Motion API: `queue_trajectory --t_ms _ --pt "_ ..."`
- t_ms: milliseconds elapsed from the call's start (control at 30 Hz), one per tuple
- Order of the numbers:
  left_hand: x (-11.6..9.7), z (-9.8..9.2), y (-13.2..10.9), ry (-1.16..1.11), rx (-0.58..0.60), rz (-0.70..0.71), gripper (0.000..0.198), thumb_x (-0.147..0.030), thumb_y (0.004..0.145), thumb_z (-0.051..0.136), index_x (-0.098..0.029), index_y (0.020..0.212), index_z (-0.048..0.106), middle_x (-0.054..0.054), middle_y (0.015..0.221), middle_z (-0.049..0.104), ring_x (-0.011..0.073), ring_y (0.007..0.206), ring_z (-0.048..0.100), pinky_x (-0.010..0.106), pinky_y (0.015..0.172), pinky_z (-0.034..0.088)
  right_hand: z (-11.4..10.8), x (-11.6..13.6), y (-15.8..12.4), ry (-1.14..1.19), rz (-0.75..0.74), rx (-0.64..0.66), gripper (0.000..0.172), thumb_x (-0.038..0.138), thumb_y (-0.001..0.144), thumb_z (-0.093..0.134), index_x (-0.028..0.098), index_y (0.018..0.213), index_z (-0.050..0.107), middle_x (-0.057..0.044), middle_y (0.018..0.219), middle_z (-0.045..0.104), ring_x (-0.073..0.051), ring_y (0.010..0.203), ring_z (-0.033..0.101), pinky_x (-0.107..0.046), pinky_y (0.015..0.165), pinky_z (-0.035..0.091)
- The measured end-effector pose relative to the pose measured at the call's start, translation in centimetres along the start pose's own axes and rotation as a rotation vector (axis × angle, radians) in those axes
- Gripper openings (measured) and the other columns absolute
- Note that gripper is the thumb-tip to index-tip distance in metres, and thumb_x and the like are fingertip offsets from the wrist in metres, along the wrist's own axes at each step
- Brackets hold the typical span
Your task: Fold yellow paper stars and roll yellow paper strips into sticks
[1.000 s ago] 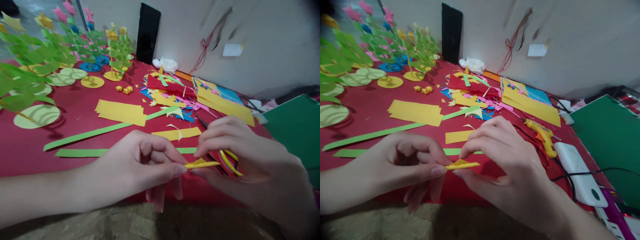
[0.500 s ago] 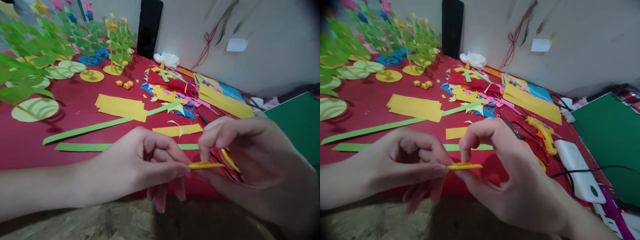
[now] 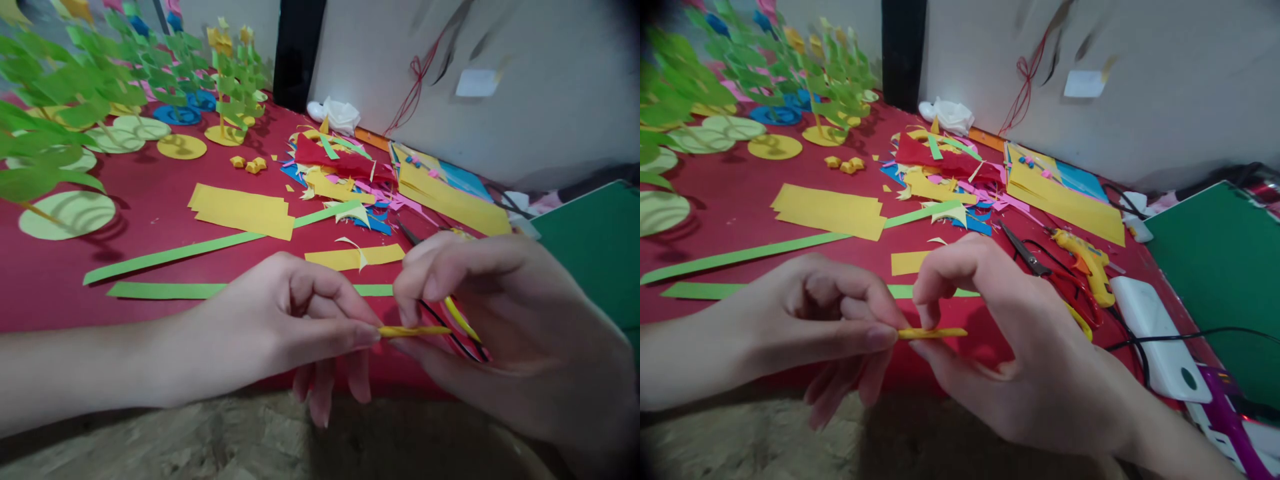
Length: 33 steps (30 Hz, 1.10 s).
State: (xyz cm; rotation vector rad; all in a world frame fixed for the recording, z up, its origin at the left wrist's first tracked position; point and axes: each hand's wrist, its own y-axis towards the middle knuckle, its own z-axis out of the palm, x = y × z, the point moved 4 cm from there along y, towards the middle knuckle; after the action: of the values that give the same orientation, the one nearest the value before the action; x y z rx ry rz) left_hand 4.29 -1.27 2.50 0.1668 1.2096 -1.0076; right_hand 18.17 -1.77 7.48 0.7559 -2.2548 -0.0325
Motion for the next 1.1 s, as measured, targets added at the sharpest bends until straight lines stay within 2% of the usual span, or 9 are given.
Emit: queue_trajectory --t_ms 167,300,400,500,600,767,867,967,1100 --pt "0.0 0.0 0.1 0.003 0.015 0.008 0.016 -0.020 0.078 0.053 -0.017 0.066 0.062 0.002 0.054 0.066 0.0090 0.035 0.056 0.013 0.033 0.038 0.3 -0.1 0.2 0.140 0.010 0.018 0.034 0.001 0.066 0.059 0.026 0.083 0.044 0.004 0.081 0.052 -0.012 0.073 0.053 -0.026 0.063 0.049" --pt "-0.1 0.0 0.0 0.004 0.009 0.007 0.015 -0.019 0.078 0.053 -0.018 0.065 0.062 0.002 0.054 0.066 0.0088 0.035 0.056 0.013 0.032 0.037 -0.2 -0.2 0.3 0.045 -0.010 -0.019 0.035 0.005 0.065 0.061 0.026 0.087 0.045 0.002 0.086 0.049 -0.015 0.081 0.051 -0.026 0.070 0.046" --pt "-0.1 0.1 0.0 -0.022 0.020 0.003 0.015 -0.018 0.078 0.053 -0.018 0.066 0.063 0.002 0.054 0.066 0.0095 0.035 0.057 0.014 0.032 0.038 -0.7 0.0 0.5 -0.075 -0.033 0.053 0.030 0.009 0.064 0.063 0.025 0.085 0.047 0.001 0.086 0.050 -0.017 0.083 0.050 -0.028 0.073 0.043" --pt "0.0 0.1 0.0 -0.043 0.014 0.007 0.013 -0.017 0.076 0.055 -0.018 0.067 0.065 0.002 0.053 0.066 0.0103 0.034 0.057 0.014 0.032 0.038 -1.4 0.5 0.7 -0.114 -0.056 0.083 0.017 0.006 0.070 0.054 0.022 0.076 0.051 0.000 0.076 0.052 -0.016 0.074 0.052 -0.030 0.065 0.043" --pt "0.1 0.0 0.1 -0.040 0.006 -0.001 0.012 -0.018 0.076 0.056 -0.018 0.068 0.066 0.002 0.053 0.066 0.0104 0.034 0.057 0.014 0.032 0.038 -1.8 0.7 0.9 -0.097 -0.031 0.056 0.016 0.005 0.071 0.053 0.021 0.071 0.053 0.001 0.070 0.053 -0.015 0.068 0.053 -0.028 0.058 0.043" --pt "0.3 -0.1 0.1 -0.012 0.004 -0.017 0.012 -0.020 0.076 0.055 -0.017 0.069 0.064 0.003 0.056 0.067 0.0101 0.035 0.057 0.016 0.036 0.042 -1.3 0.1 1.0 -0.139 0.074 0.122 0.012 0.011 0.072 0.058 0.022 0.068 0.054 0.003 0.072 0.056 -0.010 0.063 0.053 -0.020 0.054 0.044" --pt "0.0 -0.4 0.0 -0.001 -0.016 0.045 0.012 -0.021 0.076 0.056 -0.018 0.068 0.063 0.002 0.057 0.067 0.0091 0.035 0.056 0.015 0.036 0.041 -1.9 -0.7 1.0 -0.211 0.118 -0.011 0.009 0.018 0.075 0.056 0.024 0.067 0.056 0.005 0.069 0.058 -0.009 0.061 0.052 -0.018 0.052 0.042" --pt "-0.5 -0.8 -0.2 -0.007 -0.065 0.151 0.012 -0.023 0.076 0.057 -0.018 0.066 0.062 0.000 0.056 0.067 0.0077 0.038 0.056 0.012 0.037 0.041 -2.9 -1.6 1.1 -0.257 0.144 -0.152 0.019 0.025 0.080 0.051 0.022 0.062 0.055 0.005 0.056 0.054 -0.007 0.047 0.045 -0.018 0.041 0.035" --pt "-1.2 -1.1 -0.7 -0.006 -0.146 0.276 0.009 -0.021 0.078 0.056 -0.018 0.071 0.062 -0.002 0.057 0.067 0.0054 0.041 0.057 0.010 0.040 0.043 -2.3 -2.4 1.3 -0.219 0.247 -0.031 0.021 0.030 0.077 0.054 0.019 0.061 0.060 0.003 0.052 0.055 -0.008 0.044 0.046 -0.019 0.037 0.033"
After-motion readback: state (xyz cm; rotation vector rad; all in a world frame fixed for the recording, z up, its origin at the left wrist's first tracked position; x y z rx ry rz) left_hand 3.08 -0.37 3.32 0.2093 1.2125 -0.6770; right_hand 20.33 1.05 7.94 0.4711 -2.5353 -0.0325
